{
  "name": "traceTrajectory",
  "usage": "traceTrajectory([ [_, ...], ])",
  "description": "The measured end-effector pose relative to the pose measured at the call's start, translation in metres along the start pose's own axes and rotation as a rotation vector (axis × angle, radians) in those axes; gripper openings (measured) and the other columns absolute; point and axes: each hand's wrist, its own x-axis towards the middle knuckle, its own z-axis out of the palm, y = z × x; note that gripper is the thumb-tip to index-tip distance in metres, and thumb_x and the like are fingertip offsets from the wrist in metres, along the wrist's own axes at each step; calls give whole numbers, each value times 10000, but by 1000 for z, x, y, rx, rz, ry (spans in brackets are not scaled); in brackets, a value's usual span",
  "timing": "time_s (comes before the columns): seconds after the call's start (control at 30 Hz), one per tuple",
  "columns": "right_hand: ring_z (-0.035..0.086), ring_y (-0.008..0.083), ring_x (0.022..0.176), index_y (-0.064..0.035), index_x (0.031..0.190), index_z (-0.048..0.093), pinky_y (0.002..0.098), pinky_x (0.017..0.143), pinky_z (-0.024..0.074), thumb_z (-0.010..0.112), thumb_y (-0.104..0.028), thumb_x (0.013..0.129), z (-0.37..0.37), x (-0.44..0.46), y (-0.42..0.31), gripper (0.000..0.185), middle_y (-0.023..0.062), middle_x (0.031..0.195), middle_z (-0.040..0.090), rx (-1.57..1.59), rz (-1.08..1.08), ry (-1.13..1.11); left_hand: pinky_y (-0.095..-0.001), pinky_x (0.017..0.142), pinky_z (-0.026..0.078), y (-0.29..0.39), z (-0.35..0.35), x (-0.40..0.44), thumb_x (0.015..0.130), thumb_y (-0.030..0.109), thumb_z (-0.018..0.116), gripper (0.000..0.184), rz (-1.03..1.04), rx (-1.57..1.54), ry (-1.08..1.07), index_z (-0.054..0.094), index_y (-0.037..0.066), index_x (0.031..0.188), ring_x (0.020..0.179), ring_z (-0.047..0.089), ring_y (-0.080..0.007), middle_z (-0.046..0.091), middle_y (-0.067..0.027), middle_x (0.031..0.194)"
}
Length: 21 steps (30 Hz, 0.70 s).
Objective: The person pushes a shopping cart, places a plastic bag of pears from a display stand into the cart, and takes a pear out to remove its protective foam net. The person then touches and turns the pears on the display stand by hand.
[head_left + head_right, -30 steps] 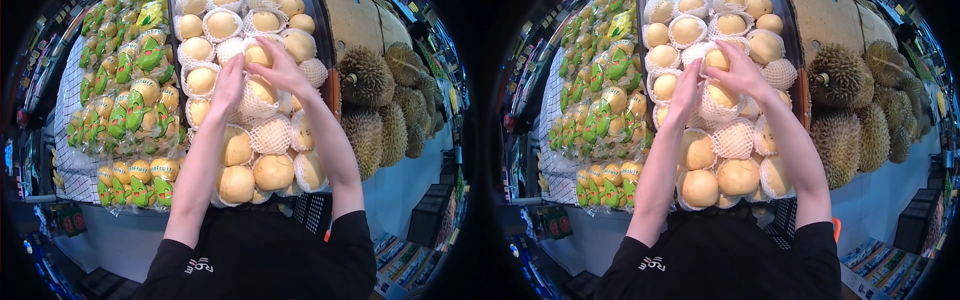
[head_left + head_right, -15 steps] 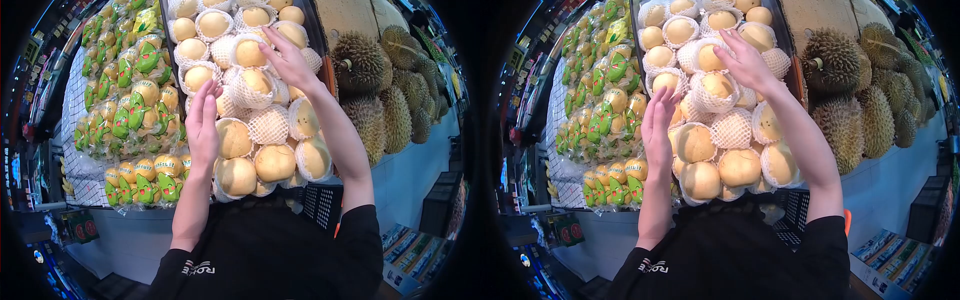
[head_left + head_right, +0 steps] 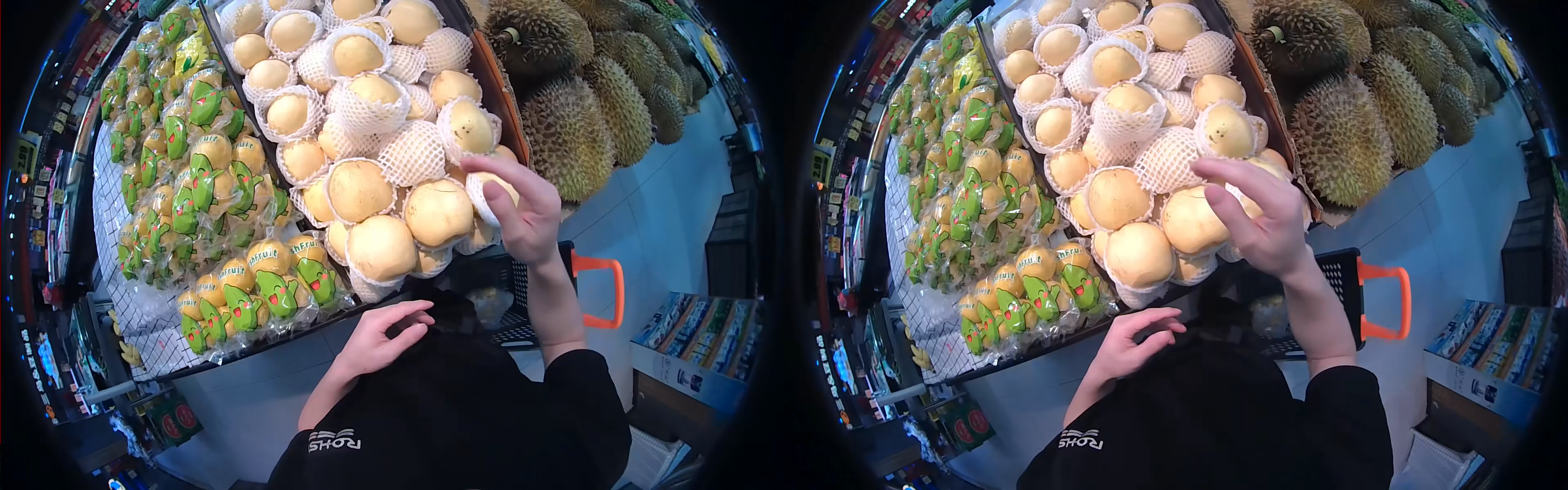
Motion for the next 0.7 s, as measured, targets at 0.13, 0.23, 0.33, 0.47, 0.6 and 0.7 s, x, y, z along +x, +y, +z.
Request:
traceTrajectory([
  [0.13, 688, 171, 914, 42, 1101, 667, 289, 840, 532, 584, -57, 955, 48, -110, -23, 195, 115, 956, 723, 265, 340, 335, -287, 802, 525, -9, 14, -28, 915, 104, 644, 381, 37, 251, 7, 586, 23, 1283, 935, 684, -166, 714, -109, 1045],
  [0.23, 700, 158, 868, 30, 1043, 693, 274, 782, 549, 624, -69, 940, 82, -186, -32, 159, 113, 925, 730, 110, 515, 223, -277, 768, 522, -43, 22, -54, 925, 110, 635, 366, 68, 296, 46, 591, 23, 1277, 892, 681, -157, 714, -105, 1025],
  [0.33, 711, 242, 851, -4, 1039, 698, 313, 741, 550, 643, -130, 920, 94, -250, -43, 182, 135, 947, 723, -83, 562, 59, -278, 705, 530, -105, 35, -74, 927, 142, 647, 353, -67, 153, 129, 601, 4, 1248, 779, 673, -160, 706, -123, 941],
  [0.47, 702, 269, 865, -23, 1068, 694, 339, 739, 543, 651, -204, 908, 101, -336, -54, 245, 147, 984, 715, -172, 784, -89, -345, 764, 541, -193, 50, -113, 931, 270, 634, 422, -272, 453, 63, 598, 0, 1254, 861, 713, -280, 709, -199, 973],
  [0.6, 701, 279, 875, -29, 1062, 688, 383, 775, 545, 621, -255, 905, 111, -397, -58, 283, 143, 959, 716, -172, 880, -144, -308, 723, 533, -287, 48, -157, 931, 286, 636, 464, -547, 332, 99, 584, -18, 1278, 767, 680, -175, 707, -150, 905],
  [0.7, 696, 288, 910, -29, 1094, 675, 397, 794, 541, 619, -262, 906, 105, -423, -66, 305, 154, 1001, 709, -154, 941, -183, -264, 586, 480, -323, 41, -184, 965, 278, 599, 443, -756, 81, 224, 547, 9, 1313, 711, 645, -126, 689, -74, 944],
])
